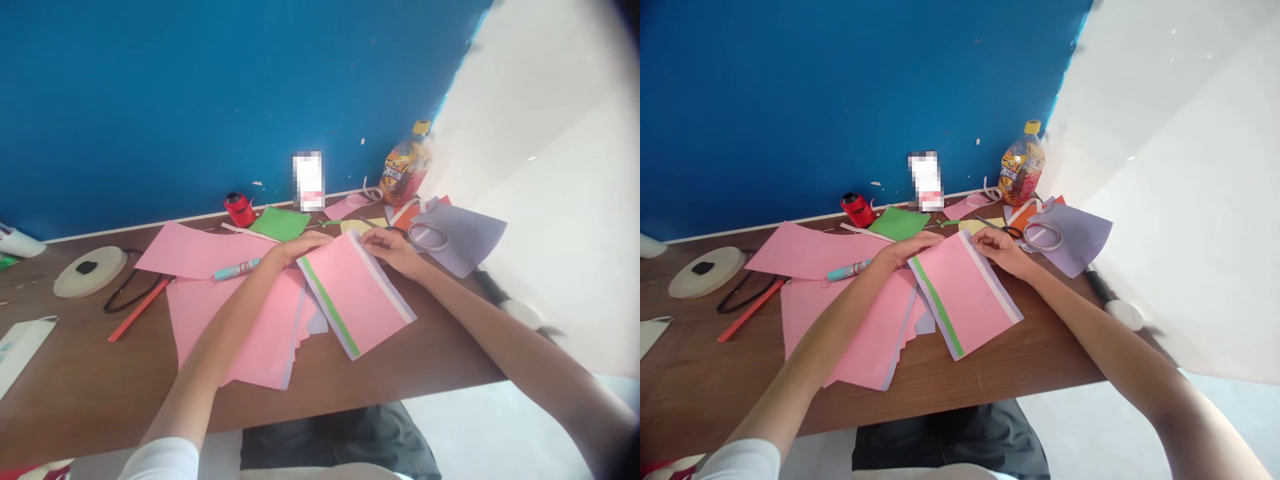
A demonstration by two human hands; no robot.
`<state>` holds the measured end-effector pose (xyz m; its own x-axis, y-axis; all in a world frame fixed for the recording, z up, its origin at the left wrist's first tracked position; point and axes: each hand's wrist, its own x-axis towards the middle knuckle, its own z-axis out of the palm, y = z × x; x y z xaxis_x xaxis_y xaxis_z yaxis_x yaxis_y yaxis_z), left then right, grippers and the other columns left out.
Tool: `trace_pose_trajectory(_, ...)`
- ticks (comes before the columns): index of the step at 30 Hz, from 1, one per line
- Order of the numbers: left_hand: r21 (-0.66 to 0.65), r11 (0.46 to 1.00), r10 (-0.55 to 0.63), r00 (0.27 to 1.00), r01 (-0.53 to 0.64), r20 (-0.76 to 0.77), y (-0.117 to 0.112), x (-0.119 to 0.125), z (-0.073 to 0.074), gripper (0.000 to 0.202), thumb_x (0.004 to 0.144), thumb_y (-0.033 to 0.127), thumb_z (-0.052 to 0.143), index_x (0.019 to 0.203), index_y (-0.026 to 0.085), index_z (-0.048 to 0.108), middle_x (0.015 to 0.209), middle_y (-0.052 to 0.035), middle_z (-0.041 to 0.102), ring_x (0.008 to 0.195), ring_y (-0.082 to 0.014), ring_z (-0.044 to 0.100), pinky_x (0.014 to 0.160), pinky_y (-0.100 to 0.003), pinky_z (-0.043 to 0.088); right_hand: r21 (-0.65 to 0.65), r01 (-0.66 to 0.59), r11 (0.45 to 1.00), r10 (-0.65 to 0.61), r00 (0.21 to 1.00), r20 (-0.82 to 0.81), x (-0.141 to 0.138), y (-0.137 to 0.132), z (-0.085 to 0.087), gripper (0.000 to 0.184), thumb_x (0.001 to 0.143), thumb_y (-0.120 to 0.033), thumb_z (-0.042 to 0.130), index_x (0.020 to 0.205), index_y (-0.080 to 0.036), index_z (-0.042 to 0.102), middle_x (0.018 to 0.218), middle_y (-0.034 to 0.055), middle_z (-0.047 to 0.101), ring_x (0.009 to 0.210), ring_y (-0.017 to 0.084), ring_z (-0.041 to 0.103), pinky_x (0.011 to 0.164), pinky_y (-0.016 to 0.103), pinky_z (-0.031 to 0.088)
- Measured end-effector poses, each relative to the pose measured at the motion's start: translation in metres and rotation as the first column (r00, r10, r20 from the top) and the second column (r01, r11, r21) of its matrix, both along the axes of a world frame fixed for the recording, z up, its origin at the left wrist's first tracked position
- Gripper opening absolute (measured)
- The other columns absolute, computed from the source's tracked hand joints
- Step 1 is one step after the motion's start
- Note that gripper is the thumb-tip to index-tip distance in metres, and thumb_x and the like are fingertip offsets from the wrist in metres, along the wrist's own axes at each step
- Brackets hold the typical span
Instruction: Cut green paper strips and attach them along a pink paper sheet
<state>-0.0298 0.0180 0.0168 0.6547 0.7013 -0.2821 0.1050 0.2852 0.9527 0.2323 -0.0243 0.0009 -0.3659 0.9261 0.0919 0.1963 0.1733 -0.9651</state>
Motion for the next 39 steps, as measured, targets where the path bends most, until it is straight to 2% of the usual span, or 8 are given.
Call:
trace_pose_trajectory(7,0.012,0.957,-0.288,0.954,0.29,-0.087,-0.01,0.008,0.011,0.036,0.072,0.041,0.078,0.096,0.014,0.073,0.093,-0.0094,0.074,0.075,-0.015,0.069,0.066,-0.025,0.052,0.011,-0.178,0.984,0.177,0.983,0.056,-0.003,-0.005,0.005,0.029,0.084,-0.047,0.064,0.092,-0.019,0.061,0.075,-0.0007,0.056,0.063,0.011,0.045,0.057,0.026,0.034)
trace_pose_trajectory(18,0.143,0.973,-0.169,0.981,0.181,-0.091,-0.021,0.029,0.006,0.039,0.071,0.043,0.077,0.096,0.014,0.072,0.094,-0.0109,0.073,0.076,-0.0181,0.068,0.067,-0.028,0.051,0.384,-0.02,0.923,-0.072,0.971,0.226,0.002,0.002,-0.001,0.016,0.086,-0.038,0.06,0.086,-0.022,0.063,0.091,0.0053,0.063,0.075,0.017,0.056,0.062,0.03,0.043)
trace_pose_trajectory(29,0.264,0.96,-0.056,0.989,0.091,-0.138,-0.024,0.031,0.0,0.035,0.075,0.045,0.072,0.095,0.017,0.069,0.092,-0.0066,0.069,0.078,-0.0167,0.063,0.067,-0.026,0.046,0.46,-0.088,0.883,-0.112,0.914,0.389,-0.001,-0.003,-0.003,0.013,0.089,-0.03,0.055,0.087,-0.022,0.064,0.086,0.0035,0.068,0.07,0.016,0.059,0.064,0.029,0.043)
trace_pose_trajectory(31,0.453,0.888,0.196,0.954,-0.075,-0.228,-0.019,0.032,-0.002,0.032,0.078,0.045,0.067,0.095,0.018,0.068,0.09,-0.0067,0.068,0.079,-0.0182,0.062,0.069,-0.028,0.046,0.552,-0.04,0.833,-0.271,0.841,0.469,0.003,0.0,-0.005,0.015,0.09,-0.025,0.05,0.089,-0.021,0.064,0.093,0.005,0.069,0.075,0.017,0.06,0.068,0.031,0.043)
trace_pose_trajectory(33,0.668,0.706,0.502,0.832,-0.236,-0.236,-0.013,0.031,-0.004,0.024,0.084,0.04,0.06,0.095,0.02,0.065,0.086,-0.0066,0.066,0.081,-0.0202,0.061,0.075,-0.031,0.046,0.63,0.005,0.777,-0.452,0.699,0.553,0.008,0.004,-0.006,0.02,0.091,-0.021,0.045,0.096,-0.02,0.065,0.101,0.0084,0.068,0.085,0.021,0.062,0.069,0.032,0.042)
trace_pose_trajectory(36,0.876,0.442,0.741,0.628,-0.19,-0.238,-0.001,0.019,-0.008,0.02,0.084,0.029,0.059,0.102,0.022,0.06,0.103,-0.0105,0.063,0.106,-0.0277,0.056,0.091,-0.038,0.042,0.668,-0.009,0.745,-0.587,0.466,0.661,0.019,0.01,-0.006,0.026,0.09,-0.018,0.043,0.105,-0.018,0.064,0.105,0.0143,0.066,0.097,0.028,0.059,0.068,0.035,0.04)
trace_pose_trajectory(37,0.901,0.406,0.788,0.557,-0.153,-0.261,0.003,0.013,-0.009,0.025,0.081,0.027,0.063,0.105,0.021,0.059,0.112,-0.0132,0.06,0.115,-0.0313,0.052,0.097,-0.042,0.039,0.656,-0.016,0.755,-0.592,0.413,0.691,0.022,0.012,-0.006,0.026,0.09,-0.018,0.043,0.105,-0.017,0.064,0.102,0.0152,0.065,0.095,0.029,0.059,0.067,0.036,0.04)
trace_pose_trajectory(39,0.89,0.443,0.823,0.444,-0.111,-0.355,0.011,-0.001,-0.011,0.036,0.073,0.027,0.071,0.105,0.018,0.057,0.121,-0.0174,0.056,0.123,-0.0372,0.045,0.102,-0.047,0.034,0.628,-0.016,0.778,-0.583,0.354,0.731,0.027,0.014,-0.006,0.025,0.089,-0.019,0.044,0.104,-0.017,0.064,0.1,0.0165,0.065,0.091,0.03,0.058,0.065,0.036,0.039)
